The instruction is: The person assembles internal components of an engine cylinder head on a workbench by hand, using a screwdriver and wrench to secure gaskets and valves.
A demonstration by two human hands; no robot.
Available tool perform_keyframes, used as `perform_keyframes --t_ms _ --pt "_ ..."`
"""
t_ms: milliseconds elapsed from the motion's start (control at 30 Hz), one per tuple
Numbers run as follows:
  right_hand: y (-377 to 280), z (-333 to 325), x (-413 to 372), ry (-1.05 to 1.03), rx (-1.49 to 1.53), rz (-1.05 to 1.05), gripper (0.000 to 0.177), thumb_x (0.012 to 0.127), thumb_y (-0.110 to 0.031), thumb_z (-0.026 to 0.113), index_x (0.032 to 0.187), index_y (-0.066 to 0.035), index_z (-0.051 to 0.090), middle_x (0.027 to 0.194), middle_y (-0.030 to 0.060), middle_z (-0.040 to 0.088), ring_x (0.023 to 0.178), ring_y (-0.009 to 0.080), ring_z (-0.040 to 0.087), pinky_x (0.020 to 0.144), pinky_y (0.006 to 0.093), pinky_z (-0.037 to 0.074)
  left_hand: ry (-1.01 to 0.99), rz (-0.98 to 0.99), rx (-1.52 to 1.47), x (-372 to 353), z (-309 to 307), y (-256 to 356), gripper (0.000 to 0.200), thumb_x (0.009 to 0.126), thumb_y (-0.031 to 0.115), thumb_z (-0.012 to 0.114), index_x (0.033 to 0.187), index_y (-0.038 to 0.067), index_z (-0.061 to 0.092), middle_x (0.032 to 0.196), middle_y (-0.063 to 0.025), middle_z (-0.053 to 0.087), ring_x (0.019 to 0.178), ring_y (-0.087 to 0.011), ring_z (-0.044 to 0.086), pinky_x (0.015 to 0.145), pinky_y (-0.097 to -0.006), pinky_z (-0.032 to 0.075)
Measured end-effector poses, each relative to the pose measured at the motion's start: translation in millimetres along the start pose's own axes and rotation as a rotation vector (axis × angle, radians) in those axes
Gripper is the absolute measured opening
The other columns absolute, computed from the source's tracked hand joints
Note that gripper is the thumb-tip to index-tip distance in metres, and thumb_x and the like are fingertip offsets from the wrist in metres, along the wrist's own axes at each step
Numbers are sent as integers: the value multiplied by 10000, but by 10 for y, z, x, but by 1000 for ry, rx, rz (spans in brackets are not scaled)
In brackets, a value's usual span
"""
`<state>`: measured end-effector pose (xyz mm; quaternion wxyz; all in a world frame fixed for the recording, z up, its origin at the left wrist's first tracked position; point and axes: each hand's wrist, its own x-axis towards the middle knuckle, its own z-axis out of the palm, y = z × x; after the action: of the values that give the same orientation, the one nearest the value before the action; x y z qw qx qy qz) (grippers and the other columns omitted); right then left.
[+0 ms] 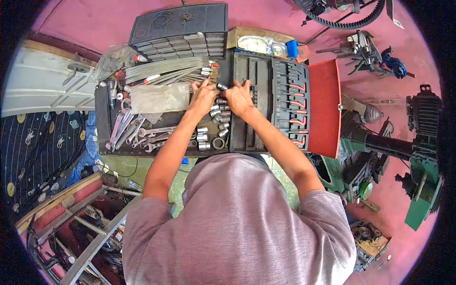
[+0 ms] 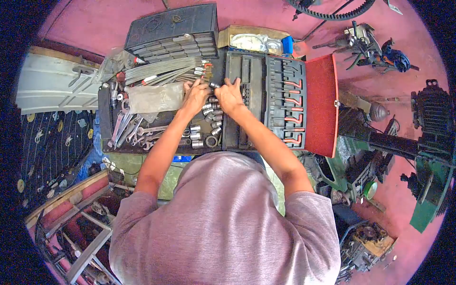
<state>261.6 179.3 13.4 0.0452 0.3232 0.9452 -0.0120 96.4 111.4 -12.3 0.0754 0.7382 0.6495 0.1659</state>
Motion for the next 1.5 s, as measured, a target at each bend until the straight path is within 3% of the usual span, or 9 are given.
perform_keyframes --t_ms 267,333,433,600,667,967,1167,1200,1500 --pt "182 -26 -53 115 171 -21 218 785 -183 747 999 -199 784 920 10 730 1123 271 574 909 536 370 84 -21 -52 71 -109 35 150 803 32 676 913 83 766 939 -41 669 1102 -242 581 963 -527 334" --pt "199 -125 -83 122 270 -11 157 829 -156 715 973 -187 770 999 -7 708 1176 278 545 909 602 389 99 -6 -34 116 -165 56 149 812 31 676 922 82 763 943 -42 661 1073 -238 580 966 -523 328" --pt "255 -88 -127 173 260 -26 157 845 -195 724 992 -206 780 1011 -28 703 1141 272 546 910 590 385 94 7 17 184 -256 108 150 811 35 680 929 82 758 944 -44 651 1079 -235 575 960 -524 329" --pt "268 -45 -124 217 282 2 162 889 -251 692 1015 -210 786 967 -26 713 1093 267 559 901 565 375 46 54 78 257 -379 169 159 796 22 668 915 88 750 942 -46 644 1105 -236 569 951 -529 336" --pt "239 -72 -130 328 299 17 216 797 -209 775 1011 -178 772 946 -23 719 1044 251 568 872 514 386 50 78 112 287 -415 187 192 775 12 679 937 88 750 952 -34 650 1088 -231 573 943 -525 344" --pt "429 -126 -152 483 379 79 132 838 -204 717 956 -177 770 913 -14 711 1031 265 575 876 531 369 63 49 157 498 -713 345 136 809 86 705 917 140 769 993 -35 679 1109 -227 575 964 -555 341" --pt "951 -363 -389 434 221 182 248 710 -139 728 948 -193 774 927 -32 699 1050 253 567 931 544 372 163 151 32 887 -474 663 156 807 100 727 949 130 782 907 -18 677 1069 -221 586 950 -537 334" --pt "1060 -338 -444 464 189 203 243 720 -139 723 953 -193 772 929 -33 699 1051 249 565 936 552 370 165 191 64 988 -386 709 132 815 181 778 941 141 774 939 27 678 1056 -191 583 942 -516 329" --pt "1935 -44 -905 515 1 437 211 772 -110 661 940 -191 761 910 -32 694 1055 240 570 968 580 364 136 283 -76 1791 363 1436 125 823 149 745 932 124 800 941 -23 670 1093 -236 568 943 -538 349"
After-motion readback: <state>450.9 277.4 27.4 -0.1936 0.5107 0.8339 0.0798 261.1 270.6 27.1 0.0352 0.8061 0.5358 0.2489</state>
